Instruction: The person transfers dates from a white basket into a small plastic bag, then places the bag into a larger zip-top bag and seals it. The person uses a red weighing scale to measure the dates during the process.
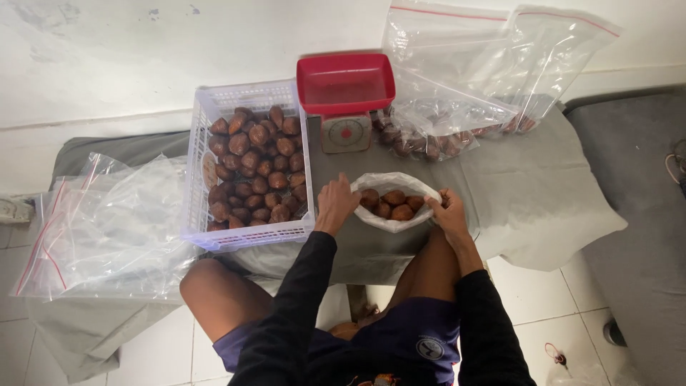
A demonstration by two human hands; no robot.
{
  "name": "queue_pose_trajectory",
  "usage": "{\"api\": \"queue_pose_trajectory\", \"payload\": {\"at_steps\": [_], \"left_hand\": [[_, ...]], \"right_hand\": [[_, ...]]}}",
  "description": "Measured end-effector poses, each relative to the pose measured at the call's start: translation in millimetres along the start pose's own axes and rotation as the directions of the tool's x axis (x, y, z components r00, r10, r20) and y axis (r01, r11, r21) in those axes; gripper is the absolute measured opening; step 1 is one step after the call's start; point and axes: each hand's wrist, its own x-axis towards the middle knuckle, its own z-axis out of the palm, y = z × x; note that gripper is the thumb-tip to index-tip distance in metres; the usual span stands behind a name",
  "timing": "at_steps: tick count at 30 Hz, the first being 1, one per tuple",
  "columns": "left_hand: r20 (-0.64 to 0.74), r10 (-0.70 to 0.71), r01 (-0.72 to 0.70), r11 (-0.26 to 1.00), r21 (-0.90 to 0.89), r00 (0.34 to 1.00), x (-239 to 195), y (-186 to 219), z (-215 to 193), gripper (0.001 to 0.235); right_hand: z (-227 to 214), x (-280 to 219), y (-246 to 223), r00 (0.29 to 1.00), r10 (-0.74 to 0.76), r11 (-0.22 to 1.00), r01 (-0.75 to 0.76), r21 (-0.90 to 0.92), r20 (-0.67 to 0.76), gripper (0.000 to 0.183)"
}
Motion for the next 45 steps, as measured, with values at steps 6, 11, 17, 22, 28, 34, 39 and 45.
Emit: {"api": "queue_pose_trajectory", "payload": {"at_steps": [6, 11, 17, 22, 28, 34, 39, 45], "left_hand": [[-0.068, -0.201, 0.132, 0.830, -0.543, 0.977, -23.3, -4.7, 20.1, 0.052], [0.033, -0.232, 0.181, 0.652, -0.736, 0.972, -23.0, -20.0, 49.5, 0.052], [0.106, -0.149, 0.166, 0.488, -0.857, 0.983, -25.9, -29.4, 60.5, 0.060], [0.044, -0.116, 0.094, 0.467, -0.879, 0.992, -27.9, -21.7, 50.7, 0.063], [0.126, -0.126, 0.164, 0.362, -0.918, 0.984, -30.5, -47.0, 60.0, 0.062], [0.355, -0.071, 0.345, -0.123, -0.931, 0.932, -43.5, -49.5, 53.1, 0.053], [0.334, -0.018, 0.333, -0.026, -0.942, 0.942, -36.1, -66.1, 83.4, 0.051], [0.390, 0.013, 0.387, 0.095, -0.917, 0.921, -35.7, -66.9, 85.4, 0.040]], "right_hand": [[-8.2, -7.6, -17.7, 0.995, 0.063, 0.977, -0.077, 0.199, 0.074, 0.027], [-17.9, -14.9, -34.2, 0.994, 0.075, 0.907, -0.102, 0.409, 0.083, 0.022], [-17.7, -7.9, -15.5, 0.999, 0.024, 0.923, -0.034, 0.383, 0.029, 0.021], [-9.7, -18.7, -22.8, 0.992, -0.109, 0.964, 0.122, 0.236, -0.066, 0.021], [-15.3, -23.3, -31.2, 0.998, -0.023, 0.985, 0.013, 0.172, 0.056, 0.026], [-31.9, -8.3, -25.1, 0.967, 0.196, 0.882, -0.246, 0.403, 0.161, 0.025], [-32.9, -14.3, -40.6, 0.957, 0.146, 0.923, -0.222, 0.313, 0.251, 0.023], [-27.1, -16.1, -57.5, 0.948, 0.165, 0.971, -0.204, 0.123, 0.270, 0.027]]}}
